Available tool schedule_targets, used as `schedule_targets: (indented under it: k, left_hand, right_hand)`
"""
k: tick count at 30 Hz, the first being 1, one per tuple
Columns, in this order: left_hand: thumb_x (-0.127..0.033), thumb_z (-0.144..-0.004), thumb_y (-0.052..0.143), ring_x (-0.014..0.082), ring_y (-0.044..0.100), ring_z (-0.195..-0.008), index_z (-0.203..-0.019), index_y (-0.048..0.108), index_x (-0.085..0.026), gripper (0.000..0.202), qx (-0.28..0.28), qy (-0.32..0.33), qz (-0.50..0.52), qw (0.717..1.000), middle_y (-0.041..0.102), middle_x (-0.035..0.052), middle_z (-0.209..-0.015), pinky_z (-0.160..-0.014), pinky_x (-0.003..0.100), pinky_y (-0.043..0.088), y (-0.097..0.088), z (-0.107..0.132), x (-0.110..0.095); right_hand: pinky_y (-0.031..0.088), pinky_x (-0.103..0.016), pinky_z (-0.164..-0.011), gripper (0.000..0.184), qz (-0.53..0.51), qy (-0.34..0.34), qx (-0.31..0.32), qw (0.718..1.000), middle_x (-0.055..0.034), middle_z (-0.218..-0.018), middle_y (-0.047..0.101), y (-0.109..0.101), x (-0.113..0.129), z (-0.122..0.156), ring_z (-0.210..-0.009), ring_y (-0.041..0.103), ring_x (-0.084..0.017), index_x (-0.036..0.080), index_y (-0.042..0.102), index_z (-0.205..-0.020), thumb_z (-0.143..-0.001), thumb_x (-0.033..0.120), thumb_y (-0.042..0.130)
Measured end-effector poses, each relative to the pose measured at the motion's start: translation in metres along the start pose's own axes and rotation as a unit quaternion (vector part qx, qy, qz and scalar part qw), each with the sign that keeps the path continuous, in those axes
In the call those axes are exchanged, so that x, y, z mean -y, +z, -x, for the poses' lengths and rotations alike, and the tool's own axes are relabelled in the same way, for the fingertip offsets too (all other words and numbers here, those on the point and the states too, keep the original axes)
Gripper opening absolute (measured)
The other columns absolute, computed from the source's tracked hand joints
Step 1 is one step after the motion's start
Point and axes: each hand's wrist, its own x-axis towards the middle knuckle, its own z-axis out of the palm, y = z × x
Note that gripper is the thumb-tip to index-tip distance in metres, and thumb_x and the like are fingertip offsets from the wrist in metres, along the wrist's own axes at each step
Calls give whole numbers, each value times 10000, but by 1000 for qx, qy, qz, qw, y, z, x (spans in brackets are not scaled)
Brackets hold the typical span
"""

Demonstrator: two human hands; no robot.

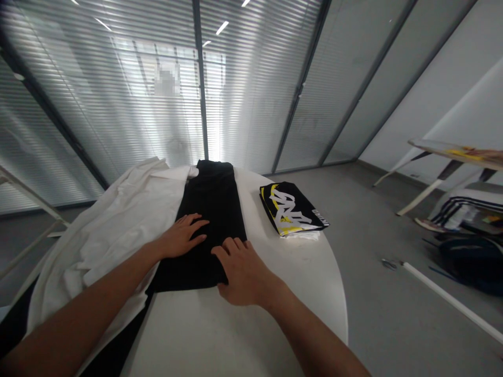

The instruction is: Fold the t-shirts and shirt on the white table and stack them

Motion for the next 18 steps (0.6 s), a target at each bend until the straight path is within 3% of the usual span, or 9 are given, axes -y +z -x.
schedule_targets:
  k: [3, 6, 13, 18]
  left_hand:
    - [-529, -941, 407, 298, 406, -1341, -1387, 491, -253, 531, -7, 0, 5, 1000, 436, 128, -1438, -1127, 523, 291, 0, 0, 0]
    - [-525, -943, 404, 302, 405, -1341, -1388, 491, -249, 530, -7, 0, 4, 1000, 437, 134, -1435, -1127, 526, 289, 0, 0, 0]
    - [-531, -948, 385, 290, 413, -1332, -1393, 481, -243, 538, -1, 3, -4, 1000, 439, 136, -1424, -1122, 503, 298, -2, 0, -2]
    - [-532, -949, 381, 293, 406, -1338, -1397, 476, -248, 540, 4, -1, -5, 1000, 433, 137, -1426, -1121, 511, 293, -1, 0, -1]
  right_hand:
    - [354, -393, -923, 485, -10, 8, -2, 1000, -91, -1156, 519, 1, -5, -3, -1057, 465, -263, 207, 521, -1225, -780, 359, 643]
    - [351, -384, -922, 427, -2, 1, 1, 1000, -83, -1156, 531, 3, -7, -7, -1051, 468, -252, 210, 525, -1211, -799, 276, 614]
    - [338, -428, -869, 494, 74, 34, -22, 996, -120, -1131, 532, 8, 9, -8, -1034, 457, -296, 200, 514, -1246, -766, 256, 617]
    - [345, -399, -863, 645, 72, 14, 15, 997, -125, -1187, 499, 1, 6, -3, -1055, 449, -276, 207, 459, -1325, -696, 101, 552]
